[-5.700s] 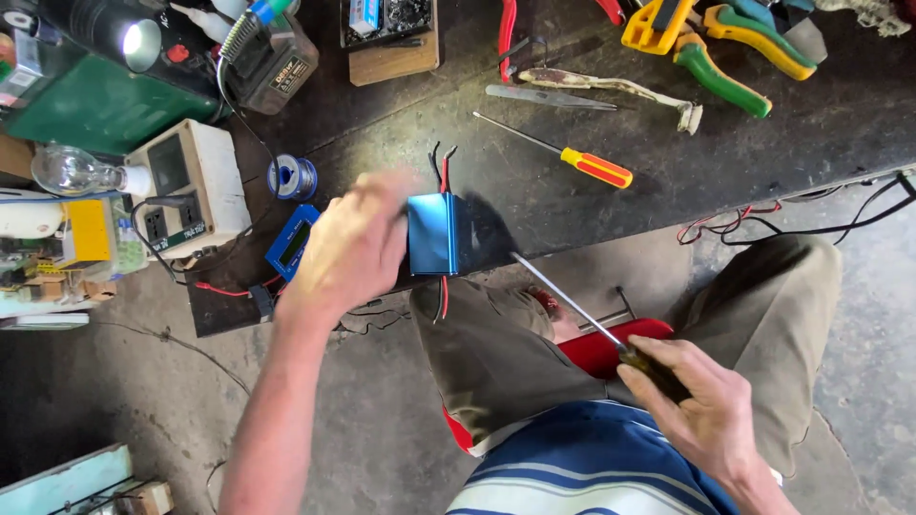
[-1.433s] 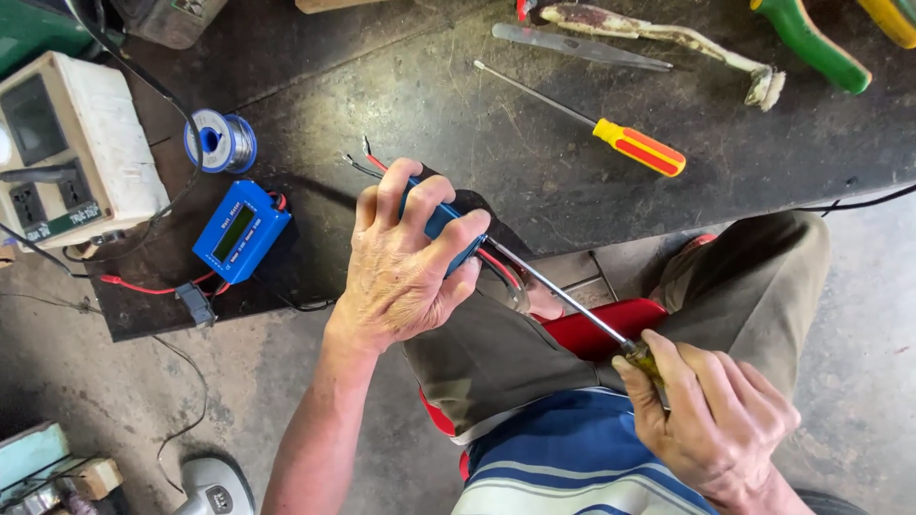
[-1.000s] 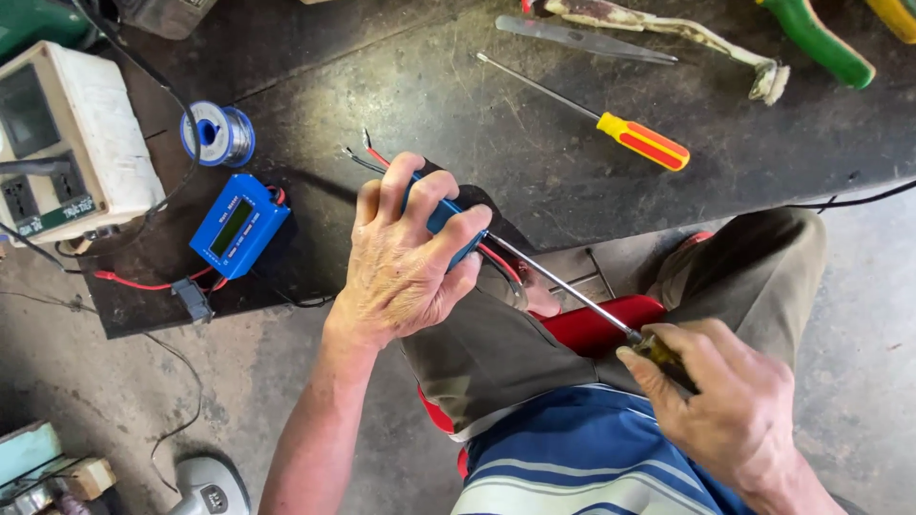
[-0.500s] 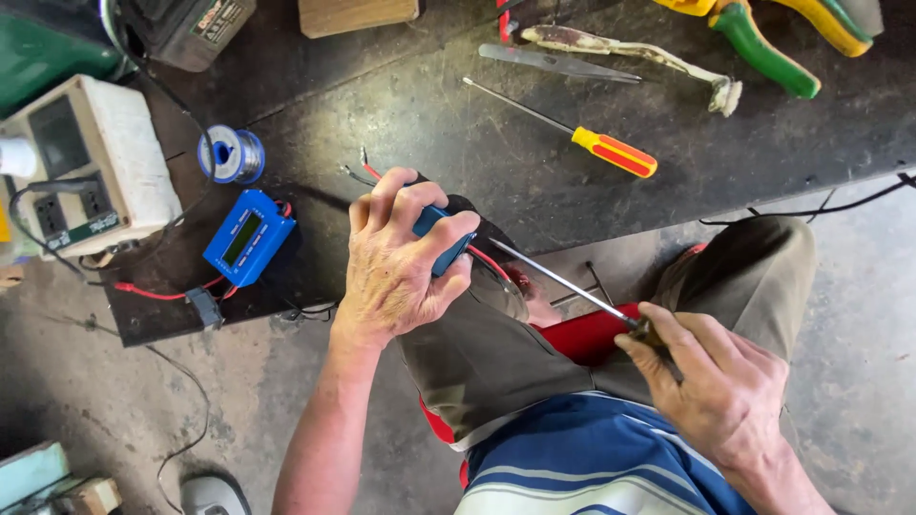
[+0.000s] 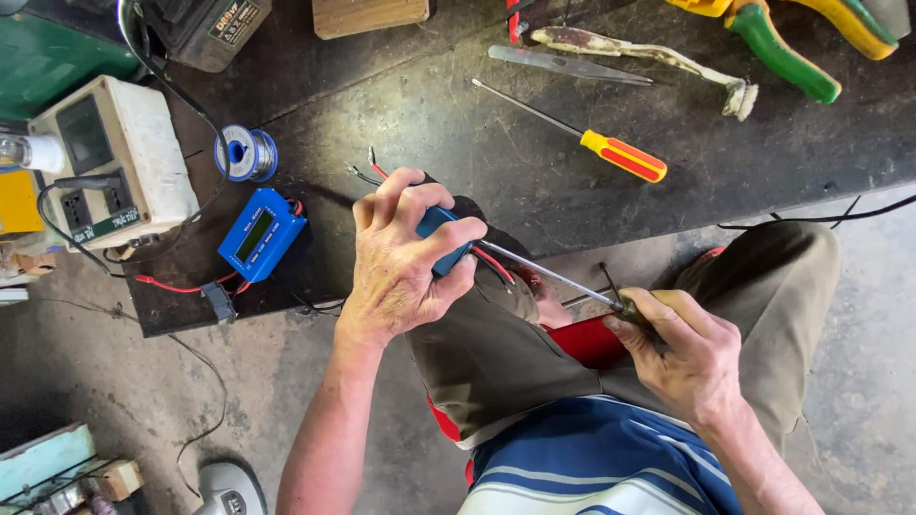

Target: A person uses a screwdriver to pry open the casing of a blue electronic display module on a cluttered repair bench.

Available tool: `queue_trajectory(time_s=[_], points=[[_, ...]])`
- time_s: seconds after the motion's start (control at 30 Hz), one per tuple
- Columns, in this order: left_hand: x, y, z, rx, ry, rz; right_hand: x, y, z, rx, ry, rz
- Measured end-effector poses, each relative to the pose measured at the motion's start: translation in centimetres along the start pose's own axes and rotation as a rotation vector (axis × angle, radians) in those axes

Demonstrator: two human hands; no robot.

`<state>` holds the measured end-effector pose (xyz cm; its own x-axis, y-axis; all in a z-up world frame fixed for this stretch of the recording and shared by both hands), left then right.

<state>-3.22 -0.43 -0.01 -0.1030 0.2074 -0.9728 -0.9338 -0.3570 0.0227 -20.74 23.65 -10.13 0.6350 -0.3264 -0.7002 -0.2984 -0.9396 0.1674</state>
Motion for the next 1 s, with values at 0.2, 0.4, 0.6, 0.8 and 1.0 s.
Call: queue_trajectory(time_s=[0.2,0.4,0.6,0.8,1.0], points=[[-0.1,0.1,0.0,0.008,-0.004,0.005,-0.8,0.5,-0.7,-0.015,-0.003,0.003],[-0.1,0.1,-0.1,0.013,-0.011,0.016,-0.4,0.1,-0.4,0.027,0.076,-0.047],[0.1,0.0,-0.2,0.008,-0.002,0.001,-3.3,1.2,-2.6,-0.073,-0.177,0.029],[0.3,0.1,-0.3,0.006,-0.016,-0.035,-6.2,1.0,-5.4,-0.322,-0.458,0.146],[0.0,0.2,-0.2,0.035,-0.002,-0.031,-6.4,2.4,-5.9,-0.102,-0.463,-0.005]])
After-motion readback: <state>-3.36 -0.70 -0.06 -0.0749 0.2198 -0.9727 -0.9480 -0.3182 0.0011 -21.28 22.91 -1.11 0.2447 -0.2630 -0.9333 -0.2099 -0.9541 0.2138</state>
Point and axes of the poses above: each hand's wrist, its own y-axis towards the middle knuckle, its own x-axis out of the palm, z = x × y, the point moved 3 cm from there along y, towards the middle knuckle, and after that the axes turned 12 degrees about -z, right-handed, at the moved point
